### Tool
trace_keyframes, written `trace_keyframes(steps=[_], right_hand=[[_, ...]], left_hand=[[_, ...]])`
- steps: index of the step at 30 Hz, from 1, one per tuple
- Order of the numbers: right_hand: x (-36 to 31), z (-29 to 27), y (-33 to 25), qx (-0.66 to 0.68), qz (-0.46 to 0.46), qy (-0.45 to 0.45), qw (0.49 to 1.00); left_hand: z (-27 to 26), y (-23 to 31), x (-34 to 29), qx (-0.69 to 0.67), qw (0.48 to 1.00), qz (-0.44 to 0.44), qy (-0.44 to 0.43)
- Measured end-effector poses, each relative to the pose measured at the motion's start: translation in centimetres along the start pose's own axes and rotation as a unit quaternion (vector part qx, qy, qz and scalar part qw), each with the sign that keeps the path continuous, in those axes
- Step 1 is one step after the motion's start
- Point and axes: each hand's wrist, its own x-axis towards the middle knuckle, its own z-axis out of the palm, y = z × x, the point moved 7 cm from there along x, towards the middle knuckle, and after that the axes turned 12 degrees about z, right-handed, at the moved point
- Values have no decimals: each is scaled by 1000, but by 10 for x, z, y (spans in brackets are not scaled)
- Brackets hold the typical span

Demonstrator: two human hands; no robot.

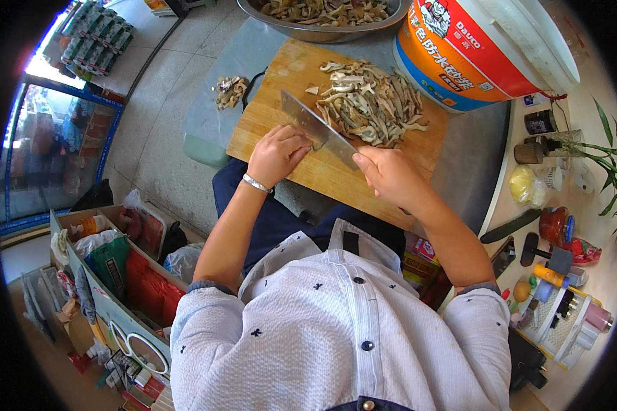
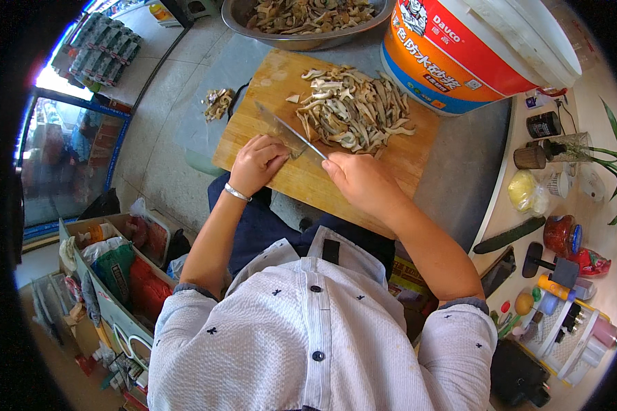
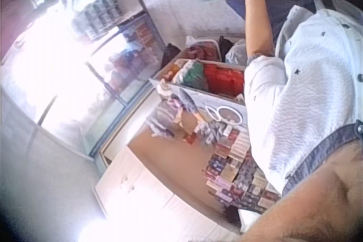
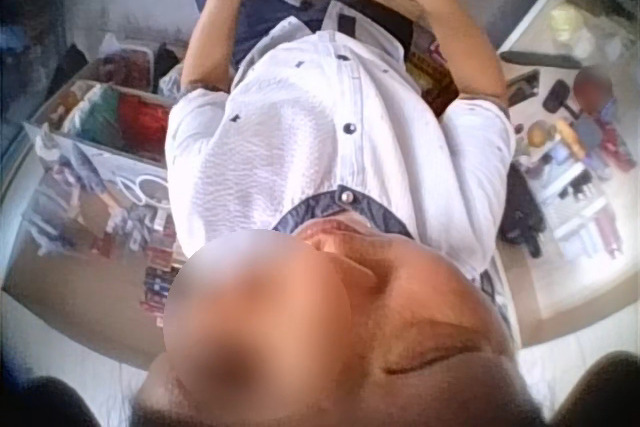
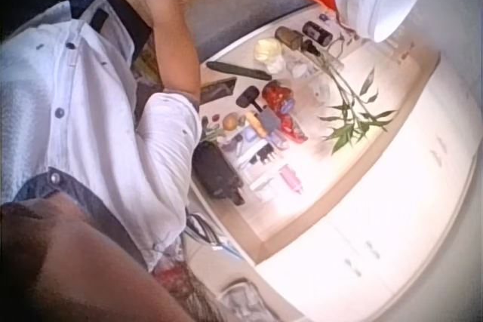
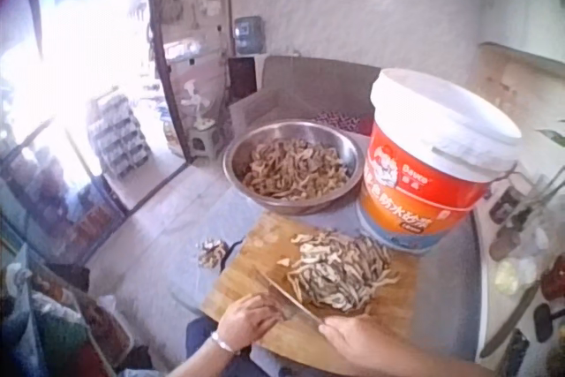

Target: The person uses a cleaver to slice dried mushrooms on a wooden cutting board, moving the sliced pieces by hand from the board into a white plastic bucket and occasionally taking more items from a metal bowl.

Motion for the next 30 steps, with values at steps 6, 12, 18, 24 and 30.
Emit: trace_keyframes(steps=[6,12,18,24,30], right_hand=[[-14,-4,0,42,-8,-23,999],[-6,16,6,94,16,-45,994],[-14,-6,19,172,79,-2,982],[-45,18,18,118,47,-136,983],[-30,-17,28,8,4,22,1000]], left_hand=[[3,-2,-3,2,1000,-5,3],[1,1,0,-5,1000,7,6],[-12,-1,-4,-42,997,-23,64],[-90,-47,16,-11,957,-109,269],[-136,-79,115,-18,962,-103,252]])
